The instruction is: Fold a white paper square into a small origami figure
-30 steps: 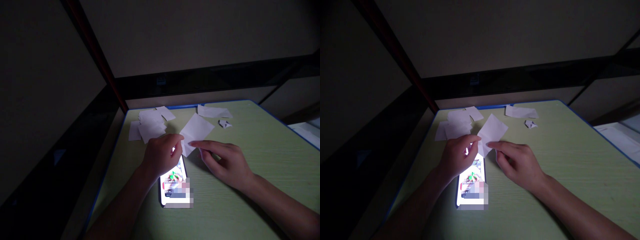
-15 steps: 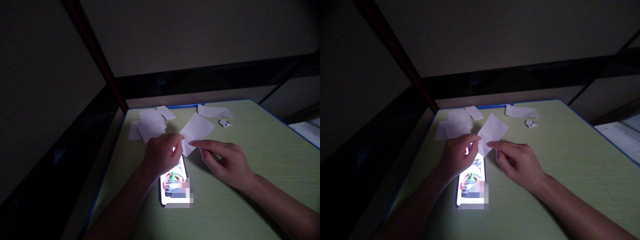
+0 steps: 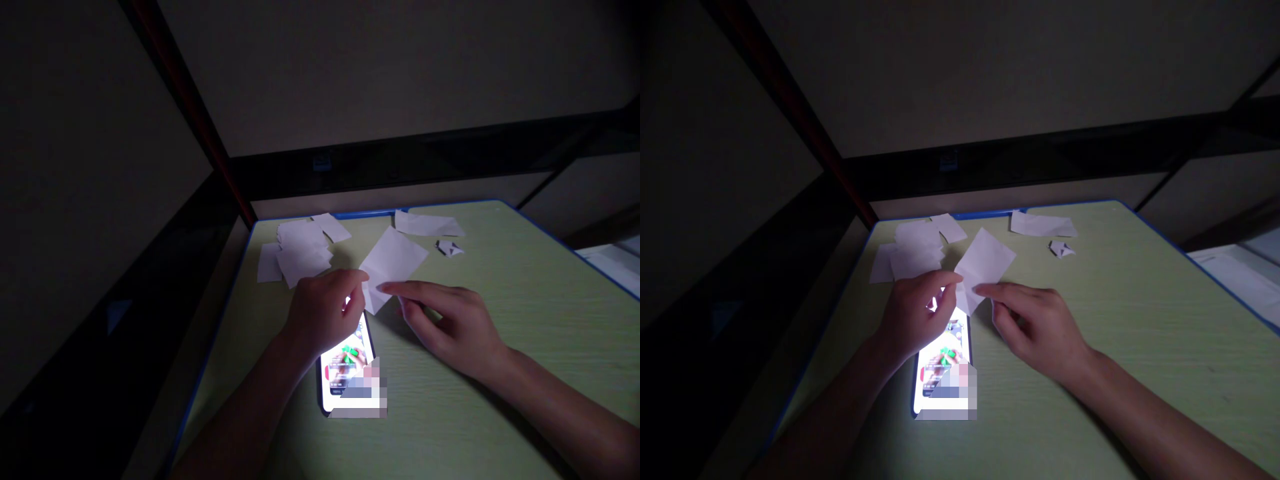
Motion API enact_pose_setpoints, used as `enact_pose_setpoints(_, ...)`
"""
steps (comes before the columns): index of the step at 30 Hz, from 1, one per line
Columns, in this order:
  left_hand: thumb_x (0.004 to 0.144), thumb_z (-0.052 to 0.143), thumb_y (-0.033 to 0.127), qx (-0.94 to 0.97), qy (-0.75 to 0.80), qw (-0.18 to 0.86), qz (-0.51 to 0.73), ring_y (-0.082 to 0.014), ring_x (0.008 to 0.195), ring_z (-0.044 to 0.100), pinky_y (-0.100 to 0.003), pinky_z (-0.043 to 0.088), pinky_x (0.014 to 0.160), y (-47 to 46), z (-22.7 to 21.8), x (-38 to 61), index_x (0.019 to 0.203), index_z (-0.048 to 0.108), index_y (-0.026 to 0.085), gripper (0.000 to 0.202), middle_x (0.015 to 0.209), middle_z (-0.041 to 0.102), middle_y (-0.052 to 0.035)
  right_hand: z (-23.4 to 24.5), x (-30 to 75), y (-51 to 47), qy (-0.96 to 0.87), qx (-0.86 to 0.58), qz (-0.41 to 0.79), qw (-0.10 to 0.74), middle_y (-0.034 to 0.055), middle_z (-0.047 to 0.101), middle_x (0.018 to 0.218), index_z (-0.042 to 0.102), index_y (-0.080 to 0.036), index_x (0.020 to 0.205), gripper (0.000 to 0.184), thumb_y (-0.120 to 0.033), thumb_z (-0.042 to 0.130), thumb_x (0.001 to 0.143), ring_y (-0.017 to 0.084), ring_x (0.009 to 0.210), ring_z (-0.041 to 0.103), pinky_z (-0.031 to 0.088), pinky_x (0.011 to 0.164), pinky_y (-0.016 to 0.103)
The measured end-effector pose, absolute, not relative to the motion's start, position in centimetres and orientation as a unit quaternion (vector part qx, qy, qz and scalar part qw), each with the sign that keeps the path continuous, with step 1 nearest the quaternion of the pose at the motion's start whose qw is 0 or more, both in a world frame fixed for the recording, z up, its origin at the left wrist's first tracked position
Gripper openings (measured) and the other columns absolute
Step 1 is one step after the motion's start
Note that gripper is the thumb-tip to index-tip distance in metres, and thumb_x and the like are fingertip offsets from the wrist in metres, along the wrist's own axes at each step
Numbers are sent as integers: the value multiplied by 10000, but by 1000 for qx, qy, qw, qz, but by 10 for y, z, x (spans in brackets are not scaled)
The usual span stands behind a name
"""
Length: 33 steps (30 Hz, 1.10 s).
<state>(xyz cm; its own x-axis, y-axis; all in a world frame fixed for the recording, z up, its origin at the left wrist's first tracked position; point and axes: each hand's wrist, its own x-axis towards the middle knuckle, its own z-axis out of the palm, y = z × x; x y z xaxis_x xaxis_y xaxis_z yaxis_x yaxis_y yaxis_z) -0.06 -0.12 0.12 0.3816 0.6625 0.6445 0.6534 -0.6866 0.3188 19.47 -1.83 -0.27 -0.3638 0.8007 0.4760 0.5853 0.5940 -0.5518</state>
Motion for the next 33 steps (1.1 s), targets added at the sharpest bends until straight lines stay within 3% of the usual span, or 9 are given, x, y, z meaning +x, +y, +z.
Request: enact_pose_setpoints(33, 762, 500, 98, 825, 401, 23, 397, -59, 459, 488, -177, 385, 448, -1, 1, 0, 884, 589, 162, 164, 624, 624, 24, -1, 194, -18, -815, -420, 149, 370, 28, 700, 810, 645, -186, 1004, 278, -132, 477, 790, 99, 478, 557, 460, 505, 246)
